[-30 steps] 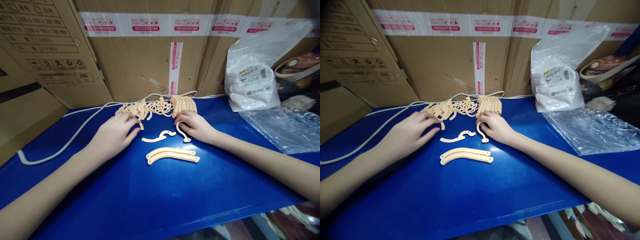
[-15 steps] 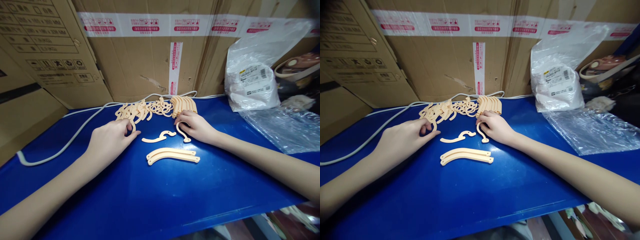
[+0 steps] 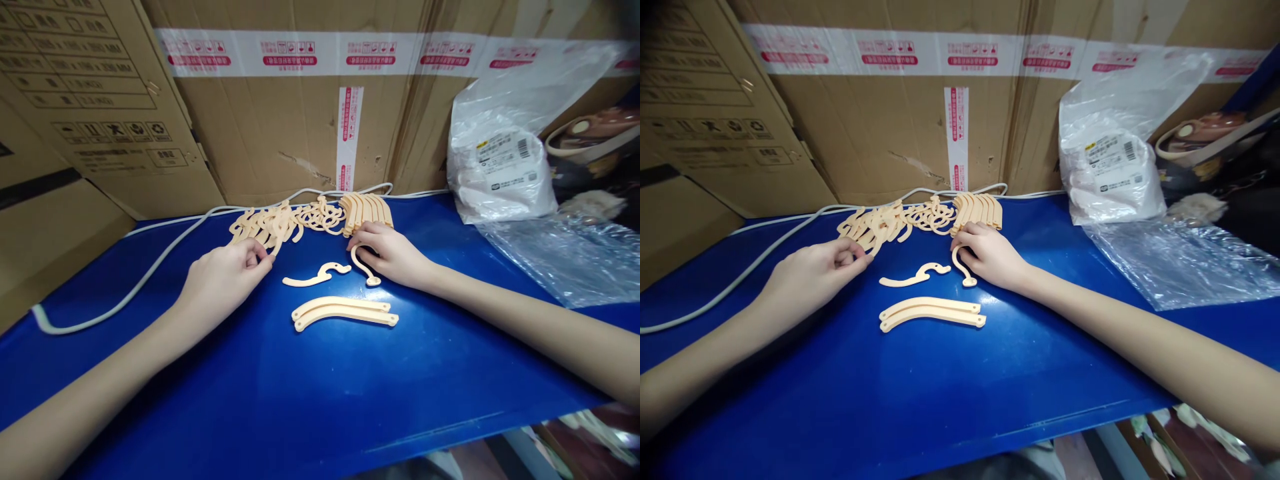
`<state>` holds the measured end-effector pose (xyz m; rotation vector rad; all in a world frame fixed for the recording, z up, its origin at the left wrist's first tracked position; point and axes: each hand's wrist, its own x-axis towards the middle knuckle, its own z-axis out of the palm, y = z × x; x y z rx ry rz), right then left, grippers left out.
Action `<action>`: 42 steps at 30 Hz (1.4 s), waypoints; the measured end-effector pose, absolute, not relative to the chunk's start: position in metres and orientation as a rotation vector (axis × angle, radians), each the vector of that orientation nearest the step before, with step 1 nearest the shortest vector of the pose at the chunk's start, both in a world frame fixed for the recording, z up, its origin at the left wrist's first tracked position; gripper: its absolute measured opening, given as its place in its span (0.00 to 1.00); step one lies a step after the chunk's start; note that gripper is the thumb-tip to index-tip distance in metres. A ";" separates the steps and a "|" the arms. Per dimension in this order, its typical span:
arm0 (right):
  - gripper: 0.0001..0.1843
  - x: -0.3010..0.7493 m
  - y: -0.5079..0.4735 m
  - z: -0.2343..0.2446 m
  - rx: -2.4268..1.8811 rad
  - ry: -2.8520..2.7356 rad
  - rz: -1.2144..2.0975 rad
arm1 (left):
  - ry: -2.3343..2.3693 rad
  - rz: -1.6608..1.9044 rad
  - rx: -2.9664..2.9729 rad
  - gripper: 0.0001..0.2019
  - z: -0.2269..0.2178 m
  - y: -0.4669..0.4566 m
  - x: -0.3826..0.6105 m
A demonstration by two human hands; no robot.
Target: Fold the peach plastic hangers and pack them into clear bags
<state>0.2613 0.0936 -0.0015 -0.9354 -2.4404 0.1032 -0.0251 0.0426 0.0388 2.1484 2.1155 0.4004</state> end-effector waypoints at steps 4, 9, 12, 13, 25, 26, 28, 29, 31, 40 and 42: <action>0.11 0.261 0.093 -0.001 -0.943 -2.443 0.110 | 1.744 0.551 2.339 0.17 0.038 0.036 -0.020; 0.10 0.262 0.093 -0.001 -0.947 -2.447 0.109 | 1.495 0.413 2.468 0.16 0.032 0.035 -0.019; 0.11 0.262 0.093 -0.001 -0.952 -2.445 0.108 | 1.453 0.378 2.472 0.16 0.030 0.035 -0.018; 0.11 0.262 0.093 -0.001 -0.954 -2.444 0.108 | 1.451 0.371 2.470 0.16 0.030 0.035 -0.017; 0.20 0.262 0.093 0.000 -0.977 -2.421 0.114 | 1.427 0.300 2.502 0.13 0.030 0.038 -0.020; 0.21 0.262 0.092 0.001 -0.967 -2.411 0.116 | 1.426 0.297 2.497 0.13 0.029 0.038 -0.021; 0.21 0.262 0.089 0.005 -0.921 -2.385 0.116 | 1.416 0.309 2.490 0.13 0.029 0.039 -0.022; 0.19 0.261 0.087 0.007 -0.883 -2.377 0.116 | 1.403 0.335 2.499 0.12 0.028 0.039 -0.022; 0.12 0.259 0.082 0.010 -0.800 -2.385 0.123 | 1.360 0.435 2.562 0.12 0.027 0.039 -0.022; 0.09 0.255 0.080 0.009 -0.629 -2.543 0.079 | 0.953 0.586 2.804 0.11 0.023 0.036 -0.021; 0.08 0.254 0.079 0.008 -0.629 -2.546 0.043 | 0.954 0.585 2.788 0.11 0.022 0.036 -0.021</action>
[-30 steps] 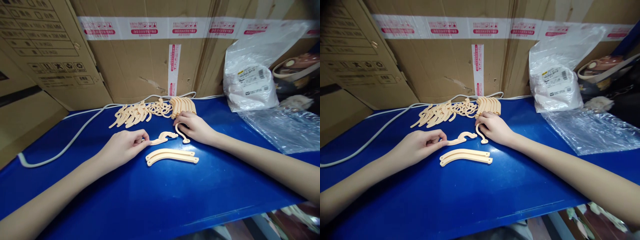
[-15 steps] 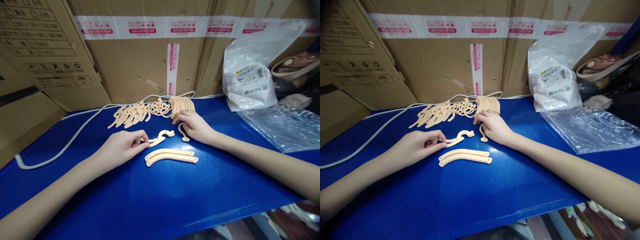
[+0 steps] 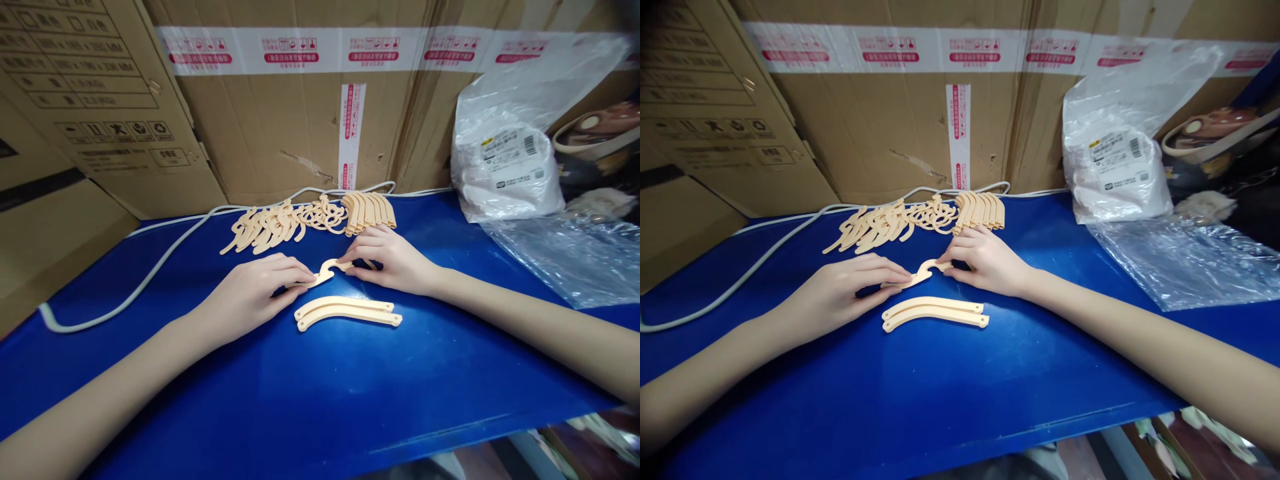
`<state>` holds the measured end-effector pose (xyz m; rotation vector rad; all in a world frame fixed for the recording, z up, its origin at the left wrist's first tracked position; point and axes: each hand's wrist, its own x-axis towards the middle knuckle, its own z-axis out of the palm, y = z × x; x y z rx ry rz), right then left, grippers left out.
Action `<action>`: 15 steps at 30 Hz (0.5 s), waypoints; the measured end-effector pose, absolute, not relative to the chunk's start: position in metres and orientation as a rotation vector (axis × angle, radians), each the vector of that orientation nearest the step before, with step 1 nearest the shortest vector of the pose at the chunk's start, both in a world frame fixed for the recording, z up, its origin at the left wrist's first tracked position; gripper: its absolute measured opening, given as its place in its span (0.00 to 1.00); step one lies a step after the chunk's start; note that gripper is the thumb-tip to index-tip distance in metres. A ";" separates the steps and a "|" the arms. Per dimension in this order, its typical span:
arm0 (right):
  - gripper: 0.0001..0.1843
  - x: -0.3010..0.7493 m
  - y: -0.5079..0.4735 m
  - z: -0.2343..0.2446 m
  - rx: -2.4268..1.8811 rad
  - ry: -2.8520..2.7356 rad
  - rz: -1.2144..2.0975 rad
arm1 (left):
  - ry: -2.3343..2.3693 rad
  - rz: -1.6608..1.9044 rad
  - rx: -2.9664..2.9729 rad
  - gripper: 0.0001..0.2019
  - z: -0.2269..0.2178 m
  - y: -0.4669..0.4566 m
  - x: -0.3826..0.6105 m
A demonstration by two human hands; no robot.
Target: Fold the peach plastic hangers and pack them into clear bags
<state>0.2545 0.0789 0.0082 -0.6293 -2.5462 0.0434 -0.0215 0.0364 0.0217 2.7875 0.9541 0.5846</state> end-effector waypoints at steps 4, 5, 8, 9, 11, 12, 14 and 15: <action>0.08 0.252 0.074 0.010 -0.599 -2.538 -0.027 | 0.982 0.584 2.764 0.12 0.021 0.037 -0.023; 0.08 0.251 0.074 0.010 -0.590 -2.542 -0.038 | 0.984 0.586 2.765 0.13 0.021 0.037 -0.022; 0.08 0.250 0.073 0.011 -0.580 -2.547 -0.035 | 0.985 0.587 2.764 0.13 0.021 0.037 -0.022; 0.08 0.250 0.073 0.010 -0.578 -2.540 -0.024 | 0.988 0.587 2.762 0.13 0.022 0.037 -0.022; 0.08 0.250 0.074 0.009 -0.575 -2.523 0.015 | 0.992 0.588 2.758 0.12 0.022 0.036 -0.021; 0.08 0.250 0.075 0.008 -0.569 -2.516 0.045 | 0.993 0.587 2.758 0.12 0.023 0.035 -0.021; 0.07 0.250 0.075 0.008 -0.548 -2.508 0.110 | 0.993 0.588 2.764 0.11 0.023 0.034 -0.021; 0.07 0.250 0.074 0.007 -0.539 -2.508 0.136 | 0.994 0.588 2.768 0.11 0.023 0.034 -0.021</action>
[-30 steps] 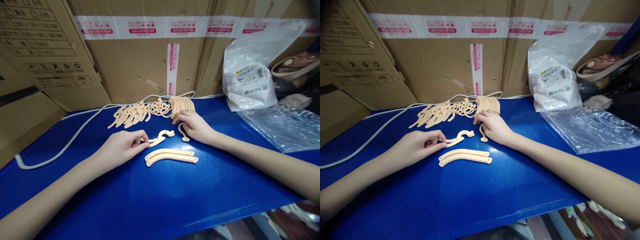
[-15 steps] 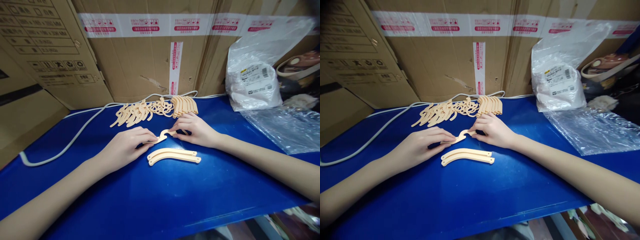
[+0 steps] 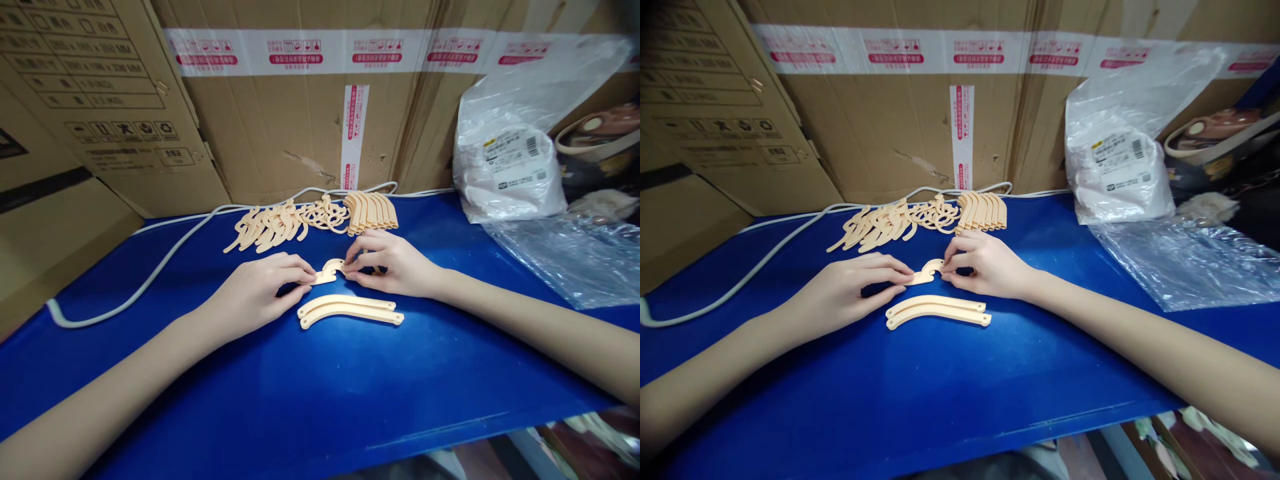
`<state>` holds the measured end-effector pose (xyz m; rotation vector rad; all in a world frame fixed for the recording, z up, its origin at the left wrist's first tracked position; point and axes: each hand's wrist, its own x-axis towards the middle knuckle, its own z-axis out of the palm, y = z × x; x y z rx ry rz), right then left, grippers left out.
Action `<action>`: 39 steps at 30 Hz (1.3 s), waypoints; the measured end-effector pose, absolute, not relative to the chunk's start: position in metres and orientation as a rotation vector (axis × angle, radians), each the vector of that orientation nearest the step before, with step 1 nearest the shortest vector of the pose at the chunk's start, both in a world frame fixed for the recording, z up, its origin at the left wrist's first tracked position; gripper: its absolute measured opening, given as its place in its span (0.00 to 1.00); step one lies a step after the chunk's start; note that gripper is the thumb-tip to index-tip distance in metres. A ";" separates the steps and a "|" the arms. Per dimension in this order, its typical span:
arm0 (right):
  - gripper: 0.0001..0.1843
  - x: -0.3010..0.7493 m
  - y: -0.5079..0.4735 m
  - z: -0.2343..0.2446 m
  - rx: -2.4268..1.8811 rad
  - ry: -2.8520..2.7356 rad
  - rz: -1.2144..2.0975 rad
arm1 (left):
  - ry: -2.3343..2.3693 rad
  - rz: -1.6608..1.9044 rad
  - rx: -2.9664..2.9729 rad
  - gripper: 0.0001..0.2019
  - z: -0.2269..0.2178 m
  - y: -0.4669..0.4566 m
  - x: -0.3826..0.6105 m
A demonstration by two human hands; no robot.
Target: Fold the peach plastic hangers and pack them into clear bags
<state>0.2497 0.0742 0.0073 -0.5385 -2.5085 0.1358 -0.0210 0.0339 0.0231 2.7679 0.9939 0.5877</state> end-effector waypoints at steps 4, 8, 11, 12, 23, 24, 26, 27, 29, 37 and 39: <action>0.09 0.249 0.072 0.007 -0.532 -2.522 0.120 | 0.996 0.589 2.780 0.11 0.022 0.034 -0.021; 0.09 0.249 0.072 0.006 -0.629 -2.523 0.046 | 0.999 0.571 2.817 0.12 0.022 0.034 -0.022; 0.10 0.249 0.073 0.004 -0.707 -2.514 0.030 | 1.020 0.519 2.863 0.14 0.021 0.035 -0.021; 0.11 0.249 0.074 0.004 -0.727 -2.512 0.020 | 1.029 0.500 2.878 0.14 0.021 0.035 -0.021; 0.12 0.248 0.075 0.002 -0.749 -2.496 -0.035 | 1.056 0.441 2.907 0.17 0.019 0.035 -0.020; 0.12 0.248 0.075 0.002 -0.744 -2.493 -0.033 | 1.058 0.444 2.906 0.17 0.019 0.034 -0.020; 0.12 0.248 0.075 0.003 -0.738 -2.491 -0.029 | 1.059 0.450 2.907 0.17 0.019 0.034 -0.019; 0.11 0.248 0.075 0.003 -0.735 -2.489 -0.030 | 1.055 0.453 2.909 0.16 0.019 0.034 -0.019; 0.11 0.248 0.075 0.003 -0.735 -2.487 -0.036 | 1.047 0.454 2.911 0.16 0.019 0.035 -0.019; 0.10 0.248 0.074 0.005 -0.746 -2.492 -0.027 | 1.035 0.469 2.915 0.17 0.017 0.037 -0.020; 0.10 0.248 0.074 0.005 -0.749 -2.493 -0.026 | 1.035 0.466 2.923 0.17 0.017 0.037 -0.020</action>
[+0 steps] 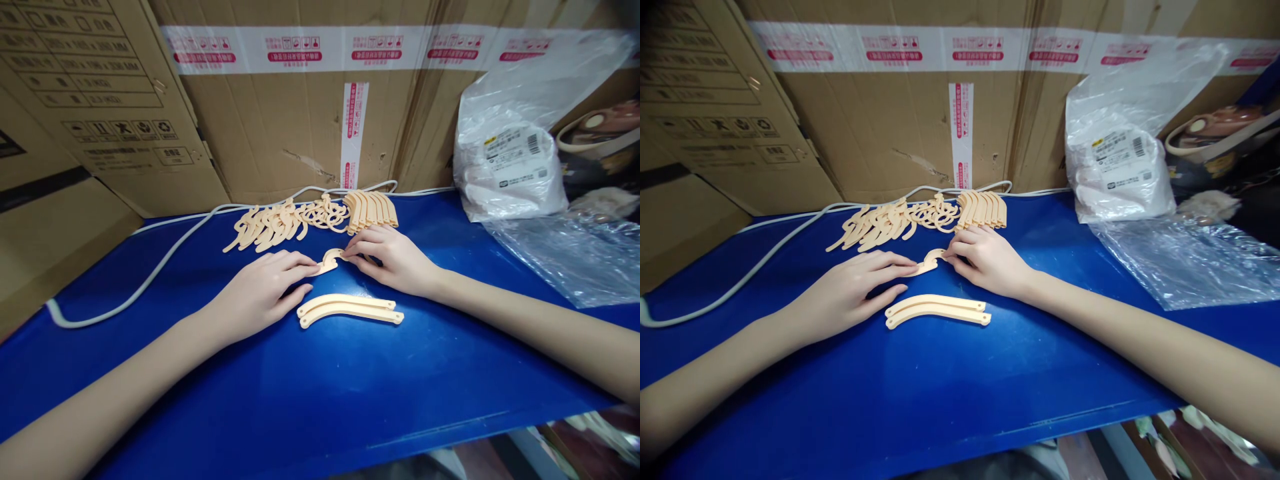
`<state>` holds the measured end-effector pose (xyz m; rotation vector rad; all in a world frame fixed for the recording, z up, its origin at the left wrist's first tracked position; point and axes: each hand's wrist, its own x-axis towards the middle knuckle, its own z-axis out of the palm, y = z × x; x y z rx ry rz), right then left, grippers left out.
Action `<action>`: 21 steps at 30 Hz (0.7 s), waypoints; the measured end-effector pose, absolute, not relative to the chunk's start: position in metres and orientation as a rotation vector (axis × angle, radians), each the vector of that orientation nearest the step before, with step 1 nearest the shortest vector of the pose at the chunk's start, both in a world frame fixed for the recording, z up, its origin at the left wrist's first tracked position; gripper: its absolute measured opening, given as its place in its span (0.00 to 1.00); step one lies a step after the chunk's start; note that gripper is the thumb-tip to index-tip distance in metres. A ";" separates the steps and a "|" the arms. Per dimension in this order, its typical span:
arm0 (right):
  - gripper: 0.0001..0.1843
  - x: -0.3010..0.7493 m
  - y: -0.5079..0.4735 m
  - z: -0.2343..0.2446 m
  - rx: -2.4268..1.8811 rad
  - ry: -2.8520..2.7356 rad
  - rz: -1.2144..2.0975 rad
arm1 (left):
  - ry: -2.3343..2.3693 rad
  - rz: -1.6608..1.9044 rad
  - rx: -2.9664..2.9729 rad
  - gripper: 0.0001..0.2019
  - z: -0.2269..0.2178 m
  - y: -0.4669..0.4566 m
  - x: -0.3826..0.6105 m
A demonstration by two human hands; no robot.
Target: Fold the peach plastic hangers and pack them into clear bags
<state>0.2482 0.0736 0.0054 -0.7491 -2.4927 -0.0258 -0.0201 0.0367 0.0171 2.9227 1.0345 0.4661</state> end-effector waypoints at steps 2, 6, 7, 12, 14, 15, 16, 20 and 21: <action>0.10 0.248 0.074 0.006 -0.750 -2.493 -0.025 | 1.032 0.459 2.929 0.17 0.017 0.037 -0.020; 0.09 0.249 0.074 0.006 -0.751 -2.492 -0.027 | 1.012 0.444 2.937 0.17 0.017 0.037 -0.020; 0.09 0.248 0.074 0.006 -0.753 -2.491 -0.027 | 1.009 0.444 2.940 0.17 0.018 0.037 -0.020; 0.12 0.247 0.072 0.007 -0.780 -2.446 -0.037 | 1.001 0.456 2.964 0.16 0.020 0.035 -0.018; 0.12 0.249 0.073 0.007 -0.792 -2.426 -0.061 | 0.996 0.480 2.990 0.15 0.021 0.035 -0.018; 0.12 0.250 0.074 0.008 -0.796 -2.431 -0.087 | 0.998 0.498 2.999 0.15 0.021 0.034 -0.018; 0.12 0.253 0.076 0.009 -0.792 -2.448 -0.127 | 1.007 0.519 2.999 0.14 0.022 0.034 -0.018; 0.14 0.267 0.083 0.021 -0.700 -2.575 -0.461 | 1.034 0.579 2.904 0.13 0.028 0.029 -0.016; 0.14 0.270 0.084 0.025 -0.670 -2.601 -0.557 | 1.038 0.587 2.866 0.12 0.031 0.027 -0.015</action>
